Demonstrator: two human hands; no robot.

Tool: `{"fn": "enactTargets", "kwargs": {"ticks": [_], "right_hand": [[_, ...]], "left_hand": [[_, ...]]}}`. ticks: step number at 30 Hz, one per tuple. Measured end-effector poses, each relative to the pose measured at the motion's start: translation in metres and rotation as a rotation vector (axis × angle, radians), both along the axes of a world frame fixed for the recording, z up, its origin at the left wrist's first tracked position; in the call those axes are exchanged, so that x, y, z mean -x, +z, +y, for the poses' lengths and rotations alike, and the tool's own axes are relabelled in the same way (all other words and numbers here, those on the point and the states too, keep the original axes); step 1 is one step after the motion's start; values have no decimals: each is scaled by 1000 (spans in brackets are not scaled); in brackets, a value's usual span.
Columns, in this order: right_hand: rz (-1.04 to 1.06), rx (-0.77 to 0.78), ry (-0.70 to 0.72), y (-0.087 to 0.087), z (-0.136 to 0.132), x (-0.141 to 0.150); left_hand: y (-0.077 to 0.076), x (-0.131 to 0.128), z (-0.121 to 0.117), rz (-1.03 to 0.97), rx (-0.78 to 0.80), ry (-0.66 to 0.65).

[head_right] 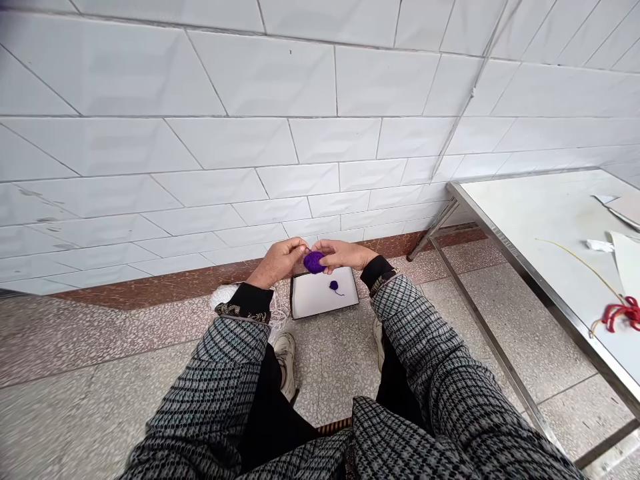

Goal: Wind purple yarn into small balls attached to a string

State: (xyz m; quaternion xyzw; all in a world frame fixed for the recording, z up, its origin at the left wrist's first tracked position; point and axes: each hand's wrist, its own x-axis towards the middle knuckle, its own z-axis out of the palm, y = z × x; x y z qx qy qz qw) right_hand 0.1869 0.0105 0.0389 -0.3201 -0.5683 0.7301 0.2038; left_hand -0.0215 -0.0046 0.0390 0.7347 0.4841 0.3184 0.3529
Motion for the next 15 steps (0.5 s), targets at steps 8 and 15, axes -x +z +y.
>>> {"fn": "enactTargets", "kwargs": {"ticks": [8, 15], "right_hand": [[393, 68, -366, -1, 8, -1], [382, 115, -461, 1, 9, 3]], "left_hand": [[-7, -7, -4, -63, 170, -88], [-11, -11, -3, -129, 229, -141]]}}
